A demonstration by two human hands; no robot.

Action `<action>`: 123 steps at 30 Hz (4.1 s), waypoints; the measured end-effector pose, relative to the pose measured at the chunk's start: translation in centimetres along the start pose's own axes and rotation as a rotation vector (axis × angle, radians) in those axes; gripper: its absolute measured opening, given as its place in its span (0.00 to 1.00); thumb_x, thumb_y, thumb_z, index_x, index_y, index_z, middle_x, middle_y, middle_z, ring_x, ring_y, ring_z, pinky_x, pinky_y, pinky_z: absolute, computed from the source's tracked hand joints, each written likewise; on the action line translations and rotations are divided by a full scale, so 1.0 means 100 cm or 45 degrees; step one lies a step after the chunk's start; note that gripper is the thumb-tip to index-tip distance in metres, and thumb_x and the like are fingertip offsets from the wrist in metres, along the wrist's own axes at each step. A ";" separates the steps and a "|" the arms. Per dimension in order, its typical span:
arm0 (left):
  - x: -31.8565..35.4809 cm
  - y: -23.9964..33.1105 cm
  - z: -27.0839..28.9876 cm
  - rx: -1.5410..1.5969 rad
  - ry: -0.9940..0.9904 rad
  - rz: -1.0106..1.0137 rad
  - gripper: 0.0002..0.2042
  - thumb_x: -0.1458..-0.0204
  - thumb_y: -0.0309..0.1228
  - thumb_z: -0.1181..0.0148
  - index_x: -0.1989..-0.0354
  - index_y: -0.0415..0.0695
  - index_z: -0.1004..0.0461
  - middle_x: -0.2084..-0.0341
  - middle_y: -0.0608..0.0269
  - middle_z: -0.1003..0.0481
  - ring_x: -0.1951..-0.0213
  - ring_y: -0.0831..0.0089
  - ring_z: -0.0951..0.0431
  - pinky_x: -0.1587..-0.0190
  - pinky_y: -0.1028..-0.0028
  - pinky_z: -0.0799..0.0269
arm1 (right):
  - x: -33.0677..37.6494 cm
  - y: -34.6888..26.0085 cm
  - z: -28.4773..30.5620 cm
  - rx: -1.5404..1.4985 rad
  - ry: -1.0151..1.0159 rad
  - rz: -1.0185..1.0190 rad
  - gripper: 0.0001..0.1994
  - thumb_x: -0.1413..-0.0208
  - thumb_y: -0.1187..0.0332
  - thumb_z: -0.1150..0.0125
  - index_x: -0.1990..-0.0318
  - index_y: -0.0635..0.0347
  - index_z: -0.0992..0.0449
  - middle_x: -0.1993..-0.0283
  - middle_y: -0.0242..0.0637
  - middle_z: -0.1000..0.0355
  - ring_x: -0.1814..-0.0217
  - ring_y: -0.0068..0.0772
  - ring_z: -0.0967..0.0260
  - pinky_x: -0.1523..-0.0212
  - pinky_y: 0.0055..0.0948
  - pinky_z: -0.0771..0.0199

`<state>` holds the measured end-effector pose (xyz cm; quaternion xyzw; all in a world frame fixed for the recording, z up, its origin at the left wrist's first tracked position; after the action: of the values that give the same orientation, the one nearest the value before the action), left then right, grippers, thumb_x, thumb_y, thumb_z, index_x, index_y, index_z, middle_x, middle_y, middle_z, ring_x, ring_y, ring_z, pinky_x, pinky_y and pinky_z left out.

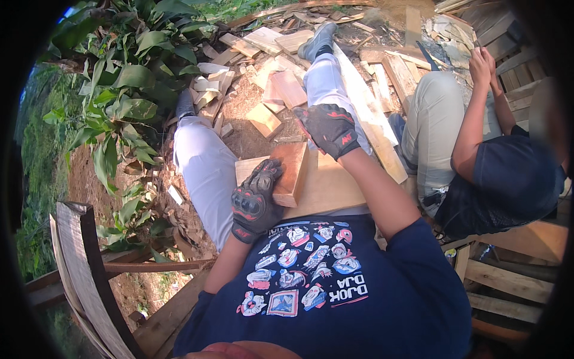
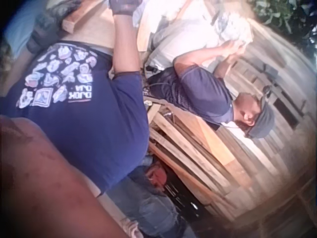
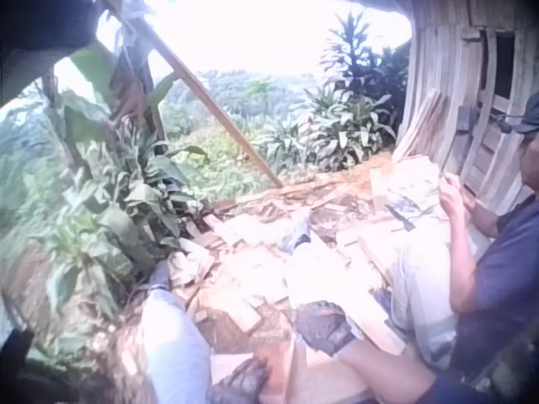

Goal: The person sits on the ground and sands a small wooden block with a sanding block, repeatedly rubbing its surfaces. Another person works nearby with wood pieces.

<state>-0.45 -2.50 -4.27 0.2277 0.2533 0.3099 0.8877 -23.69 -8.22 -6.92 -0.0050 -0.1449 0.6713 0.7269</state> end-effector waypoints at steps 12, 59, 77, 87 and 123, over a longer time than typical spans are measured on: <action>-0.001 -0.007 0.001 0.175 0.033 0.124 0.31 0.54 0.29 0.24 0.38 0.40 0.22 0.43 0.43 0.19 0.41 0.44 0.18 0.36 0.55 0.23 | 0.058 -0.075 -0.004 -0.019 0.350 0.308 0.17 0.29 0.49 0.44 0.50 0.46 0.15 0.63 0.39 0.18 0.62 0.48 0.17 0.62 0.50 0.19; -0.003 0.003 -0.001 -0.133 -0.068 -0.020 0.30 0.56 0.28 0.28 0.39 0.42 0.21 0.38 0.47 0.20 0.37 0.46 0.20 0.36 0.54 0.23 | 0.009 -0.005 -0.026 -0.186 0.639 0.333 0.18 0.28 0.54 0.48 0.43 0.52 0.19 0.55 0.42 0.18 0.57 0.51 0.18 0.57 0.50 0.18; -0.001 -0.014 -0.010 0.011 0.016 0.166 0.30 0.56 0.30 0.24 0.41 0.41 0.21 0.44 0.45 0.18 0.42 0.42 0.18 0.39 0.53 0.22 | 0.022 -0.064 -0.020 -0.026 0.508 0.323 0.13 0.29 0.53 0.43 0.52 0.45 0.15 0.66 0.38 0.19 0.66 0.47 0.20 0.67 0.50 0.22; 0.004 -0.015 -0.007 -0.161 0.031 0.147 0.30 0.56 0.30 0.25 0.40 0.41 0.21 0.41 0.45 0.19 0.40 0.44 0.18 0.37 0.54 0.22 | -0.045 -0.028 -0.065 0.064 0.404 0.054 0.16 0.31 0.49 0.44 0.54 0.42 0.13 0.64 0.39 0.16 0.62 0.51 0.17 0.62 0.54 0.18; 0.009 0.002 -0.003 0.023 -0.007 0.057 0.40 0.52 0.43 0.20 0.31 0.38 0.28 0.44 0.43 0.18 0.52 0.50 0.14 0.50 0.54 0.19 | -0.003 -0.029 -0.006 0.024 0.068 0.243 0.20 0.29 0.45 0.47 0.56 0.43 0.12 0.67 0.41 0.17 0.63 0.49 0.16 0.62 0.51 0.18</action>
<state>-0.14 -1.65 -4.68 0.2422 0.2487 0.3266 0.8791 -20.77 -8.71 -7.02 -0.0298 -0.1181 0.7384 0.6632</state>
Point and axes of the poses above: each hand's wrist, its own x-axis away from the middle knuckle, its own z-axis out of the back of the hand, y = z × x, the point moved 6 cm from there along -x, towards the middle knuckle
